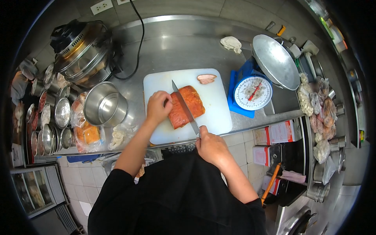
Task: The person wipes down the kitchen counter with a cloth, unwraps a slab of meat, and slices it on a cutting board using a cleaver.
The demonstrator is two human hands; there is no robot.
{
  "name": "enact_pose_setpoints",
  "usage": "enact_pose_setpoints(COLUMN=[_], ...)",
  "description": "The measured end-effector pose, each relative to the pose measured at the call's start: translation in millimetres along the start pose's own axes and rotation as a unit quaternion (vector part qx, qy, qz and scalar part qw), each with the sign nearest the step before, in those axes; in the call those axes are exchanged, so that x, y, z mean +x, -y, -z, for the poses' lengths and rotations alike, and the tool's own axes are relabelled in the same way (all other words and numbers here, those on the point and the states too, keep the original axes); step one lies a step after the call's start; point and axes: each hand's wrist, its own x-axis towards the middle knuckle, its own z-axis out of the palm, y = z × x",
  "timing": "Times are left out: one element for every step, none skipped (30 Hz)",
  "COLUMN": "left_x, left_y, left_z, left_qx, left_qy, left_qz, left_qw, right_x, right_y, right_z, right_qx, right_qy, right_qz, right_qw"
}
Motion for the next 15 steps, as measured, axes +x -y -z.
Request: enact_pose_setpoints(left_x=[-10,-18,-25,-31,-33,-34,-35,-36,-36,-37,-37,-36,-36,-36,-35], left_y=[-9,-14,-17,-18,-18,-16,-14,-12,-11,-9,-8,-8,-7,-8,-8], left_z=[-6,-16,-27,-36,-37,-40,-44,-47,-49,-51,-51,-52,-52,-51,-50], left_qx=[0.014,0.011,0.020,0.030,0.015,0.011,-0.009,-0.028,-0.033,-0.046,-0.060,-0.064,-0.067,-0.070,-0.074], left_qy=[-0.034,-0.032,-0.085,-0.137,-0.134,-0.130,-0.141,-0.152,-0.150,-0.149,-0.149,-0.146,-0.146,-0.146,-0.142], left_qz=[-0.012,-0.009,-0.034,-0.058,-0.048,-0.045,-0.038,-0.030,-0.027,-0.022,-0.017,-0.013,-0.010,-0.006,-0.002], left_qw=[0.999,0.999,0.996,0.988,0.990,0.990,0.989,0.987,0.988,0.987,0.987,0.987,0.987,0.987,0.987], right_x=[0,1,2,4,6,7,10,13,16,19,22,25,27,30,33], right_y=[2,5,7,10,13,15,17,18,19,21,23,25,27,28,29], right_z=[3,6,8,11,13,15,16,16,17,16,16,15,15,15,15], right_qx=[-0.003,-0.004,-0.007,-0.010,-0.010,-0.016,-0.023,-0.025,-0.027,-0.030,-0.031,-0.039,-0.047,-0.049,-0.051], right_qy=[0.006,0.009,0.015,0.021,0.025,0.029,0.033,0.038,0.037,0.037,0.041,0.039,0.038,0.043,0.035], right_qz=[-0.005,-0.009,-0.018,-0.028,-0.033,-0.031,-0.030,-0.034,-0.037,-0.041,-0.046,-0.047,-0.047,-0.051,-0.042], right_qw=[1.000,1.000,1.000,0.999,0.999,0.999,0.999,0.998,0.998,0.998,0.998,0.997,0.997,0.997,0.997])
